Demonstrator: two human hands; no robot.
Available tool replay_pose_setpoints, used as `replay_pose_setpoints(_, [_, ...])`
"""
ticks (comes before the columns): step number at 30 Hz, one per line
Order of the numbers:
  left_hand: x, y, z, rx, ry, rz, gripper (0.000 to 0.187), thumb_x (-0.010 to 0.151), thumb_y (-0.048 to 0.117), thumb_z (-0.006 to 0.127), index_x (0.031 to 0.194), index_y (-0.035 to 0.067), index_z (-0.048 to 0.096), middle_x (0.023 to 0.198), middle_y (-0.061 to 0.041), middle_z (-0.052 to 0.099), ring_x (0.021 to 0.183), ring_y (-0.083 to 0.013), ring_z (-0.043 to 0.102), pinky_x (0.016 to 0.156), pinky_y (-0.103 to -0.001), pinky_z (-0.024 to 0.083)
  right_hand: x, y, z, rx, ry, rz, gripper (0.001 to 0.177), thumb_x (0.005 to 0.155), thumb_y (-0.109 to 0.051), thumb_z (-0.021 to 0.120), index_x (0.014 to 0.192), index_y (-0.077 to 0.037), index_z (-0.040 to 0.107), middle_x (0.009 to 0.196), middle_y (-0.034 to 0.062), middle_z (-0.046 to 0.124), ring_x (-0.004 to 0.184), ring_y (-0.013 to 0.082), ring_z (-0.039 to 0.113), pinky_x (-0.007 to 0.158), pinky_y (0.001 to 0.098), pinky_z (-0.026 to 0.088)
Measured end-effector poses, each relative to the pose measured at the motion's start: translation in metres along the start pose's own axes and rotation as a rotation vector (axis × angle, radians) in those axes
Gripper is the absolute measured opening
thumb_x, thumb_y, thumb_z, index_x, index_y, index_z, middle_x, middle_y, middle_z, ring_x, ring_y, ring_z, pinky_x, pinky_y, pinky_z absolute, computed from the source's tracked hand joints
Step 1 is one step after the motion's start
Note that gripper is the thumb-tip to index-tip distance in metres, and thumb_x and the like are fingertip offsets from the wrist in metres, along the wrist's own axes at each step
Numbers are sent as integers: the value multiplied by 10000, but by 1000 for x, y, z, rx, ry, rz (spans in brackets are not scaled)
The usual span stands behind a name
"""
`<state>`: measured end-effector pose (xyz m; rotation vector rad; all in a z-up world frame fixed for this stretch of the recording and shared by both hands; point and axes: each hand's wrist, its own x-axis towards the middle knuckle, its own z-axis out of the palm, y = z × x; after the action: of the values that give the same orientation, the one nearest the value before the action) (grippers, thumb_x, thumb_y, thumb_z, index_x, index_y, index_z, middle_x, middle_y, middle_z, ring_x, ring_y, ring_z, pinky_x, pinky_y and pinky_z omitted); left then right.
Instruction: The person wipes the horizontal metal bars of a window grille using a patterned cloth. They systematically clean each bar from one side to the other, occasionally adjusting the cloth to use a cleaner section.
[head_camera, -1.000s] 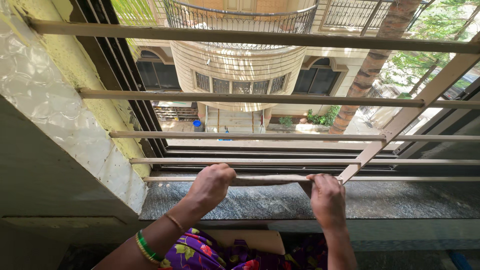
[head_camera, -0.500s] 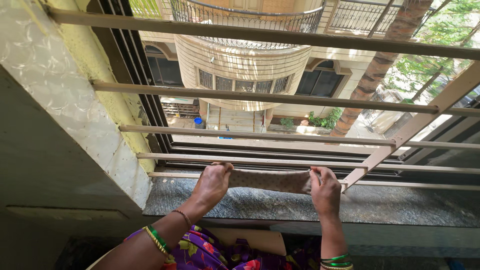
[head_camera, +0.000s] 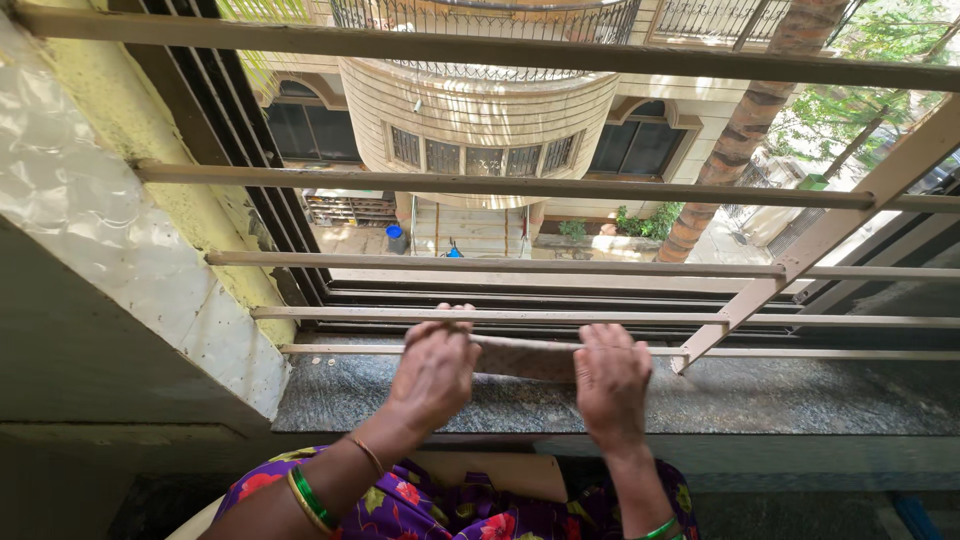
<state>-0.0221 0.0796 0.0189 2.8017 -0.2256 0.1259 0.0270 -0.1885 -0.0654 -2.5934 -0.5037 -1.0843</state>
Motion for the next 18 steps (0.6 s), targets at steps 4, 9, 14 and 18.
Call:
replay_pose_setpoints(4, [-14, 14, 42, 53, 408, 389, 567, 948, 246, 530, 1421, -59, 459, 1417, -261, 517, 1325, -393, 464, 1122, -537, 299, -2, -14, 9, 39, -146, -43, 418, 1016, -262, 513, 1379, -80, 615, 1407, 138, 603, 1380, 322, 468, 1188, 542, 206])
replay_pose_setpoints(9, [-3, -10, 54, 195, 329, 418, 637, 836, 131, 636, 1440, -6, 489, 1442, -227, 470, 1326, -365, 451, 1093, -489, 352, 5, -12, -5, 181, -184, -45, 491, 909, -179, 638, 1381, -54, 590, 1414, 131, 580, 1372, 307, 469, 1170, 519, 233])
replay_pose_setpoints(14, [-4, -2, 40, -21, 209, 479, 533, 820, 354, 786, 1138, -13, 568, 1253, -232, 474, 1184, -411, 443, 965, -548, 373, 5, 6, -23, 246, -78, 39, 410, 829, -17, 716, 1233, -81, 692, 1273, 88, 683, 1284, 271, 576, 1119, 409, 387])
replay_pose_setpoints(18, [-4, 4, 37, 148, 274, 492, 325, 801, 201, 722, 1053, 15, 632, 1258, -194, 487, 1195, -356, 458, 957, -499, 397, 4, 16, -24, 300, -10, 32, 274, 842, -27, 712, 1107, -92, 726, 1138, 58, 736, 1172, 248, 647, 1030, 408, 441])
